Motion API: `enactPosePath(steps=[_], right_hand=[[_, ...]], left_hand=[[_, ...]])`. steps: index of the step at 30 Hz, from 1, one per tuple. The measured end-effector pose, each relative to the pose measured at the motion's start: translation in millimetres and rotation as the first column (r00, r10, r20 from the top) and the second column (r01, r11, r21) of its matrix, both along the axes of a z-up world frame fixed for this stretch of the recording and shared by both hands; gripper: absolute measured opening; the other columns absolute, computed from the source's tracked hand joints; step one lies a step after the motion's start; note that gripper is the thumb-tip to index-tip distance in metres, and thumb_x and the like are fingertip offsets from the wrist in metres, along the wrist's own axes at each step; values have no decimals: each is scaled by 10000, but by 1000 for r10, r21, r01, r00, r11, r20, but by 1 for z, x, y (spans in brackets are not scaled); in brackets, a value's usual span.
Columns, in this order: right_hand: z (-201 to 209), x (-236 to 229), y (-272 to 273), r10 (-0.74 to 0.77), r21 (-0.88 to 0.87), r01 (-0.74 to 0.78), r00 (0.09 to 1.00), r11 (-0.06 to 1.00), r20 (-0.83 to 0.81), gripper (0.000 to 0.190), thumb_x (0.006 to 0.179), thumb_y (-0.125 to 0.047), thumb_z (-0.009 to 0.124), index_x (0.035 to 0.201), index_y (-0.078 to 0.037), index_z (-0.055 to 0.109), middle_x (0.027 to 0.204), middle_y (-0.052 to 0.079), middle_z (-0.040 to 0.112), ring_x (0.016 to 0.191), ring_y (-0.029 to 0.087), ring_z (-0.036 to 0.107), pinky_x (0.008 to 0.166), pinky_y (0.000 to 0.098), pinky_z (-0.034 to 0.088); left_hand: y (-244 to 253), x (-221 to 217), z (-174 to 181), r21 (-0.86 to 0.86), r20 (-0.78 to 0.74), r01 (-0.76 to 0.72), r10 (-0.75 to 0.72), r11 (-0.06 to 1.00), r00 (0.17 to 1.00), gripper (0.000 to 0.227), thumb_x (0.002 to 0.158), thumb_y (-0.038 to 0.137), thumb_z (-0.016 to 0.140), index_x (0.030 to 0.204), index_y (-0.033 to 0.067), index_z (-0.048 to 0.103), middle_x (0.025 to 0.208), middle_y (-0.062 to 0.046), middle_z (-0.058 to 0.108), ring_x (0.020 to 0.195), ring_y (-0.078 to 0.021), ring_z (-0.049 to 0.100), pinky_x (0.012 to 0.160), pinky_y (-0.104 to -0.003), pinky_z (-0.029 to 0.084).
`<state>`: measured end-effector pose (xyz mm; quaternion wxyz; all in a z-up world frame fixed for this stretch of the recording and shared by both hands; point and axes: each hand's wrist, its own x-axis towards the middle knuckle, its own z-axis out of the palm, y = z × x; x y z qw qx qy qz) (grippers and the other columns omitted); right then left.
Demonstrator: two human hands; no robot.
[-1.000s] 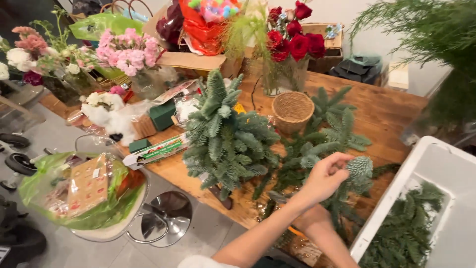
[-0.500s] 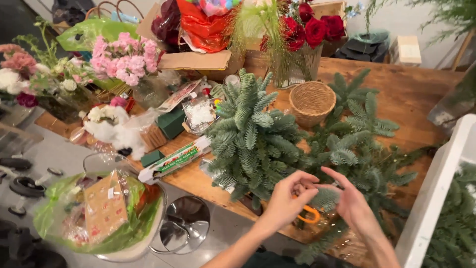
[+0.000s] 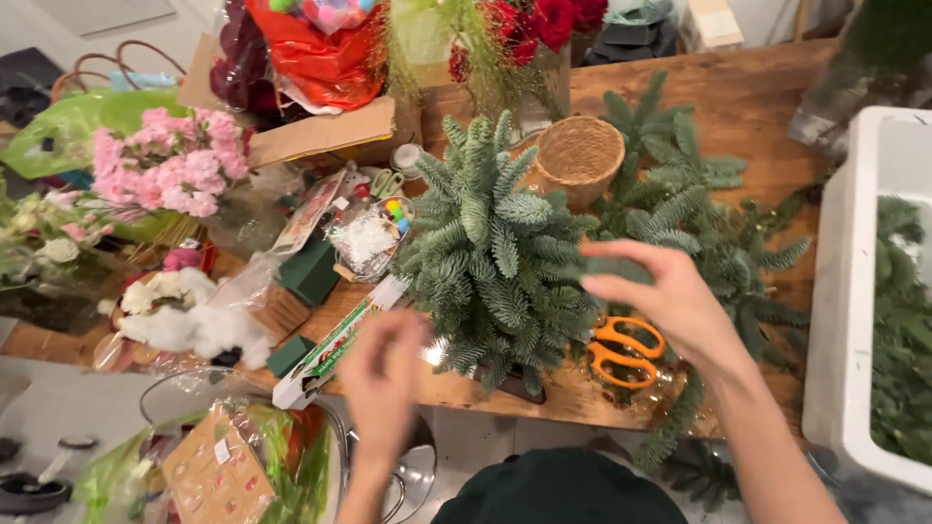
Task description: The person trims artificial pine branches using orange-handled shears, placing cut pieces into a white rectangular container. They then arrange the trimmed branches into a small artificial tree on a wooden table.
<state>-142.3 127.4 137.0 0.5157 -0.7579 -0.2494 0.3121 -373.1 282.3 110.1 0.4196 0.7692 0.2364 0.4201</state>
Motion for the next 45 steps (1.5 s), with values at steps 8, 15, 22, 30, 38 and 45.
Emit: enactPosePath(steps=[8,15,22,30,38,45], right_hand=[[-19,-2,51,-68,297,101,991,950,-118,297,795,1,682,1081,34,755,875,120,651,762,162,569,783,367,502],[-43,7,67,-39,328,115,973,938,-229,206,831,-45,691,1035,-12,703,969,119,704,816,158,637,697,301,566],[-34,4,59,63,286,-31,993,958,-104,500,775,-299,824,1153,7,710,1245,235,684,1313,376,530,1106,533,360],[-52,14,70,41,218,-39,999,975,-5,204,843,-179,729,1014,-79,772,1088,108,760,1220,257,605,1086,481,383],[-17,10,67,62,197,-63,998,978,11,405,827,-167,719,1178,33,680,1222,263,678,1245,426,596,1000,561,463],[-22,-1,76,-34,161,21,996,987,83,274,805,-176,718,958,51,734,1009,225,742,1151,385,660,998,543,447]], left_hand=[[92,27,-9,-265,108,-35,66,964,992,120,946,63,669,1060,26,682,867,-129,714,773,-171,686,774,-309,568],[114,70,14,-101,-166,272,-286,957,944,471,892,14,650,1335,-96,534,1412,-332,486,1394,-488,381,1137,-576,302],[136,93,36,-243,-193,505,-552,828,811,605,820,2,649,1409,-16,511,1563,-276,342,1499,-470,179,1197,-594,85],[175,109,21,-84,-341,684,-666,725,664,929,690,-31,798,1506,94,374,1608,-230,223,1504,-452,118,1193,-603,48],[182,119,18,-35,-431,701,-644,712,632,756,747,46,819,1413,100,466,1588,-252,171,1484,-474,154,1168,-655,73],[201,119,-11,-428,227,702,-684,570,693,1004,744,140,742,1582,152,187,1552,-238,298,1381,-323,362,1109,-531,298]])
